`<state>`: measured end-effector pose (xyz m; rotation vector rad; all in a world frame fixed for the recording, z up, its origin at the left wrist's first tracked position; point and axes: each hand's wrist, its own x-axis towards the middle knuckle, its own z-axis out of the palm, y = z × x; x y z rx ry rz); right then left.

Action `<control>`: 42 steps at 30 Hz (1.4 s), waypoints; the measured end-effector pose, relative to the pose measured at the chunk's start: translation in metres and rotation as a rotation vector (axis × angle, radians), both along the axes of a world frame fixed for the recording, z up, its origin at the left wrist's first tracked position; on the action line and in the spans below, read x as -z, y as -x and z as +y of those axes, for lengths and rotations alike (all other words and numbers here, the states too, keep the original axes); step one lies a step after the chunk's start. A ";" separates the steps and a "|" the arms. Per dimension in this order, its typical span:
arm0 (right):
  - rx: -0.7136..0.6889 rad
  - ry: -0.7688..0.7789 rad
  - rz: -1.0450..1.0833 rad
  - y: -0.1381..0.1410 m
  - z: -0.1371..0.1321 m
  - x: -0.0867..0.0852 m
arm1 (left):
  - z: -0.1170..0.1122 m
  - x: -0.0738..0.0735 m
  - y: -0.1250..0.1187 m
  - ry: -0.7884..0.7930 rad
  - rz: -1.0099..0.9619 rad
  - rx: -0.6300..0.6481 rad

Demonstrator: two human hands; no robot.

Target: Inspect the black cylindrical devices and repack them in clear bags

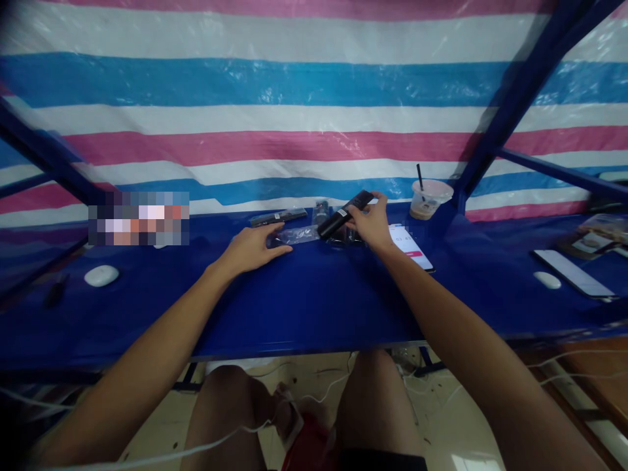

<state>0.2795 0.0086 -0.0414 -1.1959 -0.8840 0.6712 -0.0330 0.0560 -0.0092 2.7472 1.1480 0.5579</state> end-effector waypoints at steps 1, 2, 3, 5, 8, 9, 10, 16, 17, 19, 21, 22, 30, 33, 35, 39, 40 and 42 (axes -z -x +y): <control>-0.002 -0.001 0.014 0.002 0.000 0.000 | -0.003 0.000 -0.004 0.005 0.007 -0.009; -0.006 -0.002 0.028 0.004 0.000 0.000 | -0.005 0.000 -0.007 0.010 0.014 -0.017; -0.011 -0.003 0.043 0.007 0.000 0.000 | -0.007 -0.001 -0.009 0.015 0.023 -0.024; -0.023 -0.004 0.069 0.012 0.000 0.001 | -0.011 -0.003 -0.010 0.018 0.040 -0.042; -0.055 0.004 0.088 0.020 -0.001 0.001 | -0.014 -0.006 -0.010 0.020 0.048 -0.048; -0.067 0.007 0.091 0.022 -0.002 0.001 | -0.015 -0.007 -0.010 0.023 0.050 -0.046; -0.079 0.010 0.094 0.024 -0.002 0.001 | -0.015 -0.007 -0.011 0.028 0.051 -0.042; -0.151 0.007 0.112 0.035 -0.005 0.000 | -0.016 -0.004 -0.016 0.062 0.018 -0.029; -0.159 0.010 0.114 0.037 -0.006 0.000 | -0.016 -0.003 -0.017 0.068 -0.001 -0.032; -0.173 0.022 0.109 0.041 -0.009 -0.002 | -0.017 -0.002 -0.018 0.077 -0.043 -0.035; -0.188 0.046 0.098 0.047 -0.012 -0.004 | -0.017 -0.002 -0.019 0.082 -0.063 -0.031; -0.201 0.060 0.092 0.050 -0.014 -0.005 | -0.018 -0.001 -0.020 0.080 -0.059 -0.023; -0.294 0.129 0.030 0.067 -0.023 -0.013 | -0.017 0.002 -0.022 0.103 -0.074 0.007; -0.283 0.165 -0.120 0.064 -0.022 -0.010 | -0.018 0.002 -0.022 0.107 -0.088 -0.001; -0.275 0.163 -0.248 0.062 -0.023 -0.006 | -0.019 0.001 -0.023 0.098 -0.088 -0.009; -0.241 0.136 -0.376 0.063 -0.024 -0.001 | -0.022 -0.001 -0.025 0.071 -0.102 -0.008; -0.232 0.134 -0.389 0.065 -0.025 -0.001 | -0.023 -0.001 -0.026 0.068 -0.108 -0.003; -0.206 0.146 -0.419 0.070 -0.026 -0.002 | -0.025 -0.002 -0.028 0.066 -0.122 0.004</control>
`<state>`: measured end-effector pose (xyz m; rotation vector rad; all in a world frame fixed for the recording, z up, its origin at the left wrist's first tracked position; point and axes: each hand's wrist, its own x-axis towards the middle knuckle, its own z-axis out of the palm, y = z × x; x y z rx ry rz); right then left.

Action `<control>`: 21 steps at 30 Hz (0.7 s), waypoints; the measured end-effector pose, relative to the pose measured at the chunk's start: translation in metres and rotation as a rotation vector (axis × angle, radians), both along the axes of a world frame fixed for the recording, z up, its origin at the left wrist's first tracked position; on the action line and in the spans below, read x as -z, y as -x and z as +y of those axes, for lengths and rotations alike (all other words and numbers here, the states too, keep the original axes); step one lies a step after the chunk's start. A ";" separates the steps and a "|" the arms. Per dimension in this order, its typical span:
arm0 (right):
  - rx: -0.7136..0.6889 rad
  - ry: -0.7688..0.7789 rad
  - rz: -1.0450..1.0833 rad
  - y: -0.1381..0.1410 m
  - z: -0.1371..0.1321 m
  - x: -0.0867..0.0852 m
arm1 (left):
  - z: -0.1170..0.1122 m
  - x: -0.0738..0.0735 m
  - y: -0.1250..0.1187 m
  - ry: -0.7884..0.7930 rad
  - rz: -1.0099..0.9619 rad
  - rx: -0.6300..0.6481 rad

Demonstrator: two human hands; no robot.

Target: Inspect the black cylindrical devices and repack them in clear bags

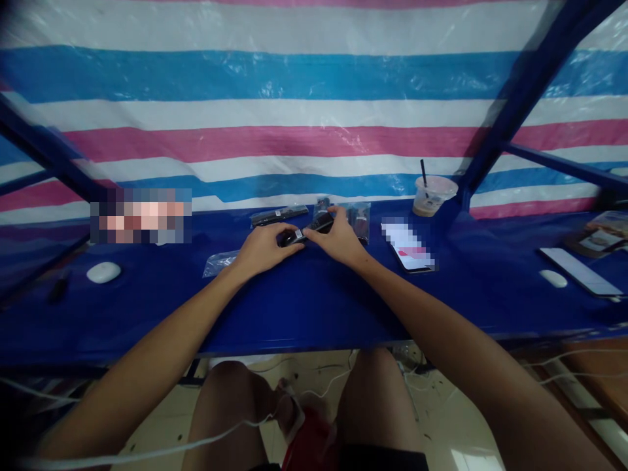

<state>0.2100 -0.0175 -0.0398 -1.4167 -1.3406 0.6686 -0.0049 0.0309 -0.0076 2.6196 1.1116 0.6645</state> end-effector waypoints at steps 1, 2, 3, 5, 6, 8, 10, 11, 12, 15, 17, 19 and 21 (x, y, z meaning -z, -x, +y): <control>0.017 0.001 -0.020 0.002 -0.001 -0.001 | -0.001 0.000 -0.001 0.000 -0.009 -0.001; 0.036 0.000 -0.041 0.004 -0.001 -0.001 | -0.003 0.000 -0.003 0.003 -0.016 -0.004; 0.052 -0.005 -0.060 0.005 -0.001 -0.001 | -0.004 0.000 -0.004 0.009 -0.024 -0.011; 0.069 -0.030 -0.090 0.005 0.000 -0.001 | -0.007 0.000 -0.006 0.042 -0.041 -0.019; 0.068 -0.048 -0.095 0.003 0.000 0.000 | -0.008 -0.001 -0.006 0.072 -0.057 -0.016; 0.048 -0.069 -0.079 -0.002 0.003 0.002 | -0.007 -0.004 -0.003 0.152 -0.107 0.009; 0.006 -0.070 -0.025 -0.008 0.004 0.003 | -0.004 -0.010 0.004 0.229 -0.156 0.039; -0.020 -0.066 0.013 -0.010 0.005 0.003 | 0.000 -0.014 0.009 0.256 -0.165 0.047; -0.045 -0.062 0.055 -0.012 0.005 0.002 | 0.003 -0.018 0.015 0.276 -0.156 0.043; -0.081 -0.048 0.162 -0.018 0.005 -0.002 | 0.016 -0.030 0.038 0.348 -0.034 -0.023; -0.069 -0.026 0.196 -0.023 0.005 -0.007 | 0.023 -0.037 0.053 0.414 0.068 -0.055; -0.044 -0.018 0.216 -0.031 0.006 -0.011 | 0.027 -0.041 0.065 0.420 0.134 -0.079; -0.004 -0.027 0.212 -0.041 0.007 -0.013 | 0.028 -0.042 0.073 0.424 0.160 -0.092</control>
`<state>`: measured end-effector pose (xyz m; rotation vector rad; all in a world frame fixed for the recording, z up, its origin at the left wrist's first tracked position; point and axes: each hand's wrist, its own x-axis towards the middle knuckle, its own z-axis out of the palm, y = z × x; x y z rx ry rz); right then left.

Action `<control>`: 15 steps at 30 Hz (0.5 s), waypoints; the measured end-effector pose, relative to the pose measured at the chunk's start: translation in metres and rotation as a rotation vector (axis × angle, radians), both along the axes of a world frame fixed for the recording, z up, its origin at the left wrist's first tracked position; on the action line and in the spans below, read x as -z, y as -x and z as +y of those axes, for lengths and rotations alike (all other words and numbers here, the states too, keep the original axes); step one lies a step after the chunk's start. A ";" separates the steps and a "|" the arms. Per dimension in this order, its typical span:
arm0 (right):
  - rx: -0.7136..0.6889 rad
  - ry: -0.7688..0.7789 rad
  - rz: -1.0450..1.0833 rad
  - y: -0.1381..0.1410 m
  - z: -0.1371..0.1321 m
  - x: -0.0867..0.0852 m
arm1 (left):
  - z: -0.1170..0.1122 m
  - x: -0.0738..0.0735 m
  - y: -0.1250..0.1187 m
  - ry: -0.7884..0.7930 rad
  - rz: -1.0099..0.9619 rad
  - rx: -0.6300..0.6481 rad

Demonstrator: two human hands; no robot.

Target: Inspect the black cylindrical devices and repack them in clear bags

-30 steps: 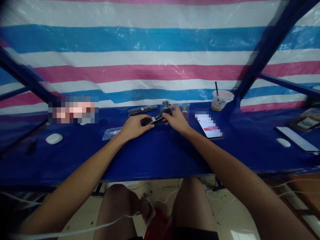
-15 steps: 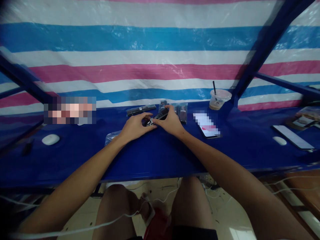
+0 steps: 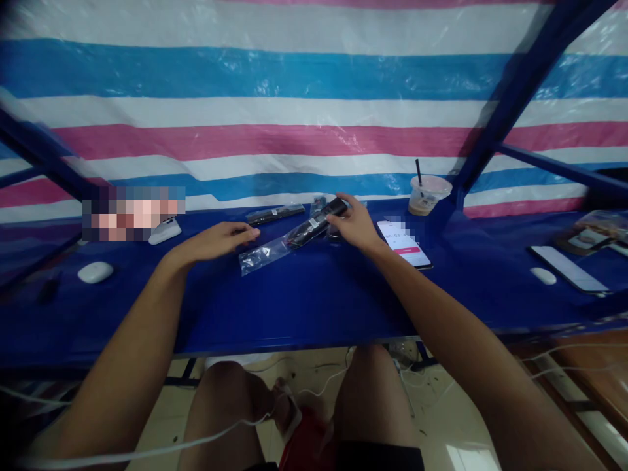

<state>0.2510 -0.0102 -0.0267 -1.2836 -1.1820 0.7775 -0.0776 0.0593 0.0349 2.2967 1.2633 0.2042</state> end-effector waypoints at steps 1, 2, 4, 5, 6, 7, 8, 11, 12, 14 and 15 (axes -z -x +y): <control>0.032 -0.001 -0.012 -0.005 0.001 -0.001 | 0.000 0.000 0.002 0.010 0.003 0.007; 0.066 0.005 -0.026 -0.010 0.002 -0.001 | 0.000 0.001 0.003 0.028 0.003 0.025; 0.129 0.026 -0.042 -0.017 0.004 0.000 | 0.001 0.004 0.002 0.066 -0.006 0.080; 0.150 0.031 -0.045 -0.019 0.005 0.000 | 0.001 0.006 0.001 0.077 -0.013 0.109; 0.161 0.026 -0.055 -0.020 0.005 0.001 | 0.001 0.008 -0.001 0.081 -0.016 0.134; 0.162 0.013 -0.075 -0.019 0.005 0.001 | 0.001 0.009 -0.002 0.079 -0.013 0.150; 0.160 -0.005 -0.107 -0.019 0.005 0.002 | 0.001 0.011 -0.003 0.071 -0.005 0.159; 0.161 -0.039 -0.220 -0.014 0.003 0.003 | 0.002 0.013 -0.006 0.036 0.015 0.158; 0.166 -0.036 -0.243 -0.013 0.003 0.004 | 0.002 0.014 -0.006 0.027 0.021 0.156; 0.169 -0.023 -0.258 -0.012 0.003 0.004 | 0.003 0.014 -0.007 0.011 0.031 0.148; 0.162 -0.017 -0.249 -0.013 0.004 0.005 | 0.003 0.014 -0.007 0.008 0.035 0.143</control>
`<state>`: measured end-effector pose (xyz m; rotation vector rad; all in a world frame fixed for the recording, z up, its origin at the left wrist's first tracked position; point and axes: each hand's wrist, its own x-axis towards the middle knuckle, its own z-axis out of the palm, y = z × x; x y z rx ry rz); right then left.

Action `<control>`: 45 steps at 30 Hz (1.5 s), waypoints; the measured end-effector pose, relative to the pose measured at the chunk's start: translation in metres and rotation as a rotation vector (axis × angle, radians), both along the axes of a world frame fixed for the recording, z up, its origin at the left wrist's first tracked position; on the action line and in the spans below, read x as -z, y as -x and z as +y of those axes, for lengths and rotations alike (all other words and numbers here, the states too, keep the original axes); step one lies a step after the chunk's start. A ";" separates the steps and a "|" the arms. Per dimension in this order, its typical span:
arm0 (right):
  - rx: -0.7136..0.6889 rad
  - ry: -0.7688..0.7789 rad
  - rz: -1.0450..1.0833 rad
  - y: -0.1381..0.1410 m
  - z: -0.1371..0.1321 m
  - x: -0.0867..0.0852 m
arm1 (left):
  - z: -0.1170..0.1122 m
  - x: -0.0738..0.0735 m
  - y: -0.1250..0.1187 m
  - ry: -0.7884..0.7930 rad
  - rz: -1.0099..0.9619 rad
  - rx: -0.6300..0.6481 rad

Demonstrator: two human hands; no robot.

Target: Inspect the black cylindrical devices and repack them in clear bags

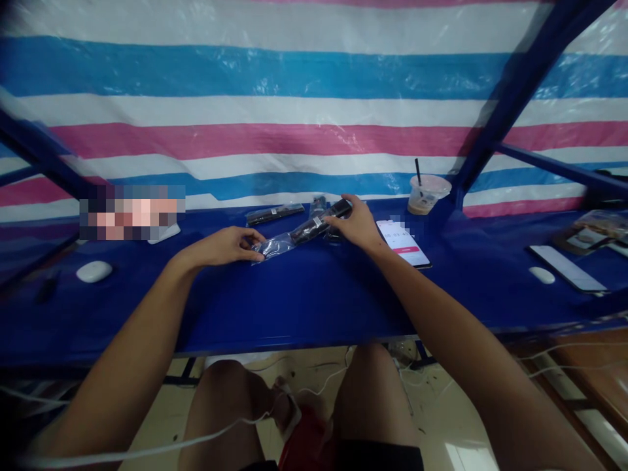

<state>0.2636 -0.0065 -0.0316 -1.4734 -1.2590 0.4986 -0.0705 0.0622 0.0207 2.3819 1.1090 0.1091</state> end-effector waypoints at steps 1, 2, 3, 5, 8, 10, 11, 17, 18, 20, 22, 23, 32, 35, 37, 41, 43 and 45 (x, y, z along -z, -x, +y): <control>-0.012 0.007 0.021 0.000 0.001 0.001 | 0.000 0.000 0.000 0.001 0.001 -0.005; -0.026 0.015 0.052 -0.001 0.001 0.001 | 0.000 0.001 -0.001 0.003 -0.003 -0.010; -0.038 0.022 0.091 -0.001 0.002 0.002 | 0.000 0.001 -0.001 0.009 -0.010 -0.014; -0.056 0.032 0.166 -0.001 0.003 0.003 | 0.000 0.002 -0.002 0.020 -0.032 -0.019; -0.085 0.043 0.215 0.001 0.002 0.002 | 0.000 0.004 -0.002 0.025 -0.053 -0.016; -0.112 0.049 0.177 0.002 0.001 0.000 | 0.000 0.004 -0.003 0.018 -0.056 -0.016; -0.125 0.046 0.143 0.003 0.000 -0.001 | 0.000 0.005 -0.003 0.014 -0.053 -0.017; -0.146 0.008 -0.047 0.003 -0.005 -0.006 | -0.003 0.005 -0.007 -0.021 -0.047 0.001; -0.148 0.011 -0.059 0.004 -0.006 -0.006 | -0.004 0.005 -0.008 -0.031 -0.050 0.008; -0.147 0.020 -0.077 0.004 -0.008 -0.008 | -0.004 0.004 -0.008 -0.040 -0.056 0.022; -0.140 0.034 -0.091 0.004 -0.009 -0.009 | -0.005 0.004 -0.008 -0.037 -0.058 0.032; -0.133 0.036 -0.095 0.005 -0.010 -0.010 | -0.005 0.004 -0.007 -0.037 -0.057 0.035; -0.069 -0.065 -0.154 0.008 -0.010 -0.009 | -0.007 0.005 -0.009 -0.011 -0.060 0.040; -0.026 -0.136 -0.158 0.012 -0.010 -0.010 | -0.014 0.002 -0.013 0.072 -0.078 0.097; -0.055 -0.137 -0.115 0.016 -0.012 -0.012 | -0.020 0.000 -0.018 0.156 -0.090 0.155; -0.265 -0.135 -0.035 0.028 -0.022 -0.017 | -0.036 -0.002 -0.033 0.211 -0.148 0.193; -0.363 -0.115 -0.007 0.036 -0.027 -0.019 | -0.041 0.000 -0.043 0.230 -0.242 0.167; -0.447 -0.084 0.022 0.044 -0.030 -0.019 | -0.043 0.006 -0.052 0.304 -0.389 0.121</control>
